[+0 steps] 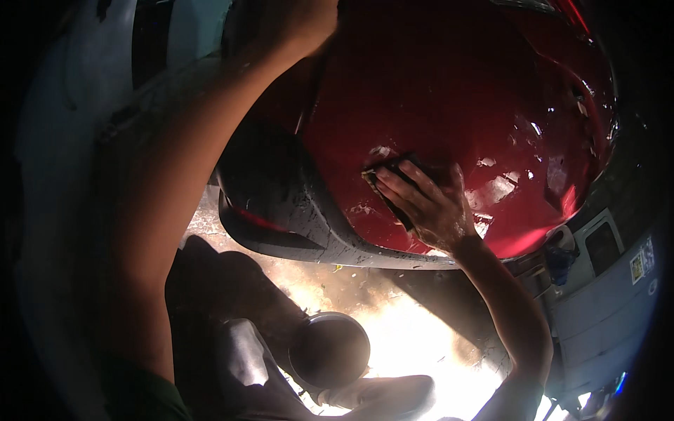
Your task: The person sands the surface of a red car part using a sanding block and water from a bucket. They repeatedly dip the sanding block and their hands into the water to wet the surface and continue sanding.
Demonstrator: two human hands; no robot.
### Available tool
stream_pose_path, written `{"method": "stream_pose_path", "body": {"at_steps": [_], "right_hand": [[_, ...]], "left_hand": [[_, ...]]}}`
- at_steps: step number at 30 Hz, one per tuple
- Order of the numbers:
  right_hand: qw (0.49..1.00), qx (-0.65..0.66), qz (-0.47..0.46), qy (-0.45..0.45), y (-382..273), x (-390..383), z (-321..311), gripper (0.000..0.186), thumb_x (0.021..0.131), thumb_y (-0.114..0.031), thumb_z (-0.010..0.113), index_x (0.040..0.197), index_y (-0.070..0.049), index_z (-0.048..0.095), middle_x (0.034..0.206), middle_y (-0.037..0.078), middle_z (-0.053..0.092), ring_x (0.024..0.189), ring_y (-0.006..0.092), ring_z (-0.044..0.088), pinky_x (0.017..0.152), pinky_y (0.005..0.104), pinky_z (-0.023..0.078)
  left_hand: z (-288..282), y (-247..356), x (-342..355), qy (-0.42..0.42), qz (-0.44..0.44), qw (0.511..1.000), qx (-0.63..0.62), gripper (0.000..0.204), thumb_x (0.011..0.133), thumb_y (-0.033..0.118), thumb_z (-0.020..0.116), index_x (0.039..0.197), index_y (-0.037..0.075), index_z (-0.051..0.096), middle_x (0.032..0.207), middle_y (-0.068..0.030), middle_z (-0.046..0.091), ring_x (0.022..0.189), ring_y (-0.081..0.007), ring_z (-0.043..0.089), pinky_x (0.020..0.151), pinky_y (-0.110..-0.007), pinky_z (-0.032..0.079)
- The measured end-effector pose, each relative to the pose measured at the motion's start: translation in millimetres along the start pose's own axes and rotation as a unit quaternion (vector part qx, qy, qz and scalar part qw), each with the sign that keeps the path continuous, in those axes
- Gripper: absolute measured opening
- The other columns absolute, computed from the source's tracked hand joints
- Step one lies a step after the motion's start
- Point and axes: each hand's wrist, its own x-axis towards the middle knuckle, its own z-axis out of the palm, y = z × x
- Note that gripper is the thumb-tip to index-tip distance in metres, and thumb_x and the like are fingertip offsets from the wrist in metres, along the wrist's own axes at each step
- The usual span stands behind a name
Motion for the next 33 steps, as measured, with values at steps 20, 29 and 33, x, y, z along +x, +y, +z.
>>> {"method": "stream_pose_path", "body": {"at_steps": [20, 29, 33], "right_hand": [[0.999, 0.053, 0.011, 0.001, -37.1, 59.2, -5.2, 0.069, 0.078, -0.039, 0.071, 0.143, -0.022, 0.054, 0.159, -0.004, 0.037, 0.145, 0.0156, 0.036, 0.117, 0.0679, 0.007], [0.964, 0.118, 0.172, 0.165, -16.4, 113.1, -19.2, 0.056, 0.084, -0.032, 0.07, 0.138, -0.026, 0.058, 0.155, -0.007, 0.042, 0.145, 0.0168, 0.035, 0.115, 0.0691, 0.012], [0.995, 0.08, 0.018, 0.059, -15.1, 86.2, -13.2, 0.057, 0.083, -0.028, 0.07, 0.139, -0.023, 0.058, 0.157, -0.006, 0.039, 0.146, 0.0199, 0.035, 0.114, 0.0679, 0.014]], "left_hand": [[-4.7, 3.5, -1.0, -0.016, 0.004, 0.999, -0.043, 0.026, 0.084, 0.019, 0.065, 0.103, 0.002, 0.073, 0.136, -0.0139, 0.057, 0.13, -0.0337, 0.044, 0.108, -0.049, 0.036], [-10.9, -8.4, -8.3, -0.018, 0.009, 1.0, -0.022, 0.026, 0.086, 0.019, 0.065, 0.104, 0.002, 0.073, 0.136, -0.0127, 0.058, 0.129, -0.0327, 0.046, 0.107, -0.048, 0.038], [-0.9, -1.9, -6.9, -0.002, 0.007, 1.0, -0.011, 0.026, 0.085, 0.018, 0.065, 0.104, 0.002, 0.073, 0.136, -0.0129, 0.058, 0.129, -0.0329, 0.047, 0.107, -0.048, 0.038]]}}
